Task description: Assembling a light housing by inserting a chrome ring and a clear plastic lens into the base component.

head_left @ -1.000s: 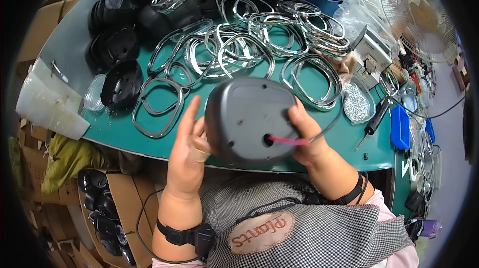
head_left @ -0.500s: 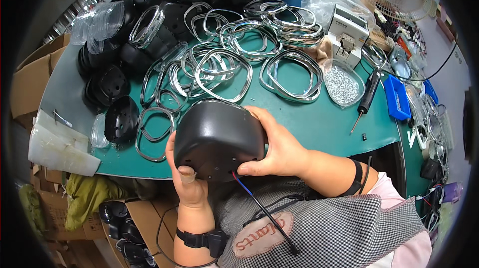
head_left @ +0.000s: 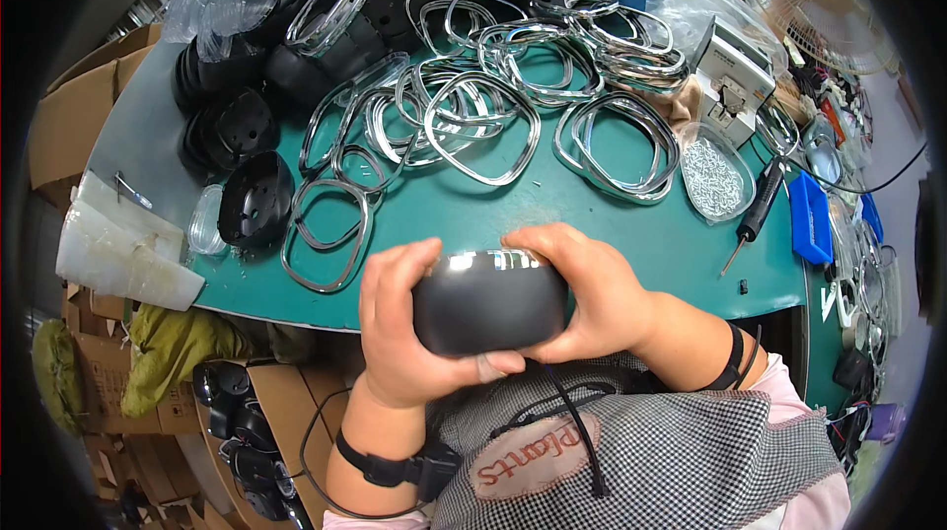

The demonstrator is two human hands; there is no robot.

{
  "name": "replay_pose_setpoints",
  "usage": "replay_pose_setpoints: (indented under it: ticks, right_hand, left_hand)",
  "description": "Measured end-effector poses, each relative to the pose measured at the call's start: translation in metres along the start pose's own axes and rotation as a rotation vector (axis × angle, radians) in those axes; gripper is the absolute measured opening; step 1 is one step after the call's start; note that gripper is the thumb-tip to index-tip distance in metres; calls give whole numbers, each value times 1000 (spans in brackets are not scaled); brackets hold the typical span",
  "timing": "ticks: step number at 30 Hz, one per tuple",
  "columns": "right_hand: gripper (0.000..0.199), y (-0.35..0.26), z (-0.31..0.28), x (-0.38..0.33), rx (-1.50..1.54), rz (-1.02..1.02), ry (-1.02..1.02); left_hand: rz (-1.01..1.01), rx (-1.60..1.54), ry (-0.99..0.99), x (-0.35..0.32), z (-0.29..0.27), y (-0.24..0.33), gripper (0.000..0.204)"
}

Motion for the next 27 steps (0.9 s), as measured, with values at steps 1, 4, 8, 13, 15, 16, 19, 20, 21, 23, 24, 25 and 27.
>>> replay_pose_setpoints:
  ticks: [1, 4, 8, 13, 15, 16, 19, 20, 21, 23, 24, 25, 27]
  right_hand:
    - [77, 1, 1, -2, -1, -21, -8]
    - [74, 2, 3, 2, 0, -54, -15]
    - [87, 5, 9, 6, 50, -29, -60]
    - [103, 20, 37, -15, 359, 135, 70]
    - [102, 21, 33, -14, 323, 132, 47]
    - [101, 19, 30, -13, 293, 128, 21]
    - [97, 12, 24, -4, 127, -6, -11]
    - [97, 10, 23, 0, 128, -13, -15]
    - [96, 7, 23, 3, 129, -28, -25]
    - [95, 5, 29, 9, 150, -62, -52]
    - [96, 0, 37, 10, 315, -16, -40]
    - [97, -1, 45, 10, 476, 37, -33]
    - [99, 0, 54, 8, 548, 38, -31]
  left_hand:
    - [22, 22, 27, -5, 1, -1, 109]
    - [44, 40, 60, -9, 1, -4, 113]
    - [-67, -67, 91, -16, 0, -15, 112]
    - [-429, -618, 183, -37, 9, -29, 115]
    - [-435, -654, 173, -36, 6, -28, 117]
    - [-444, -686, 168, -37, 4, -28, 120]
    - [-301, -631, 164, -38, 6, -33, 129]
    - [-264, -643, 184, -40, 6, -34, 131]
    - [-268, -635, 200, -46, 3, -34, 131]
    - [-372, -648, 123, -62, -4, -40, 132]
    - [-383, -621, 168, -74, -10, -46, 132]
    - [-445, -665, 66, -85, -9, -57, 132]
    - [-446, -665, 19, -98, -19, -64, 129]
Point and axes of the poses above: each hand's wrist, its own x-axis towards the middle knuckle, its own z-axis out of the palm, y = z × x, the point moved 1 cm from there along x, towards the middle knuckle, and after that the axes turned 12 degrees about -z, right-handed, at the moved point
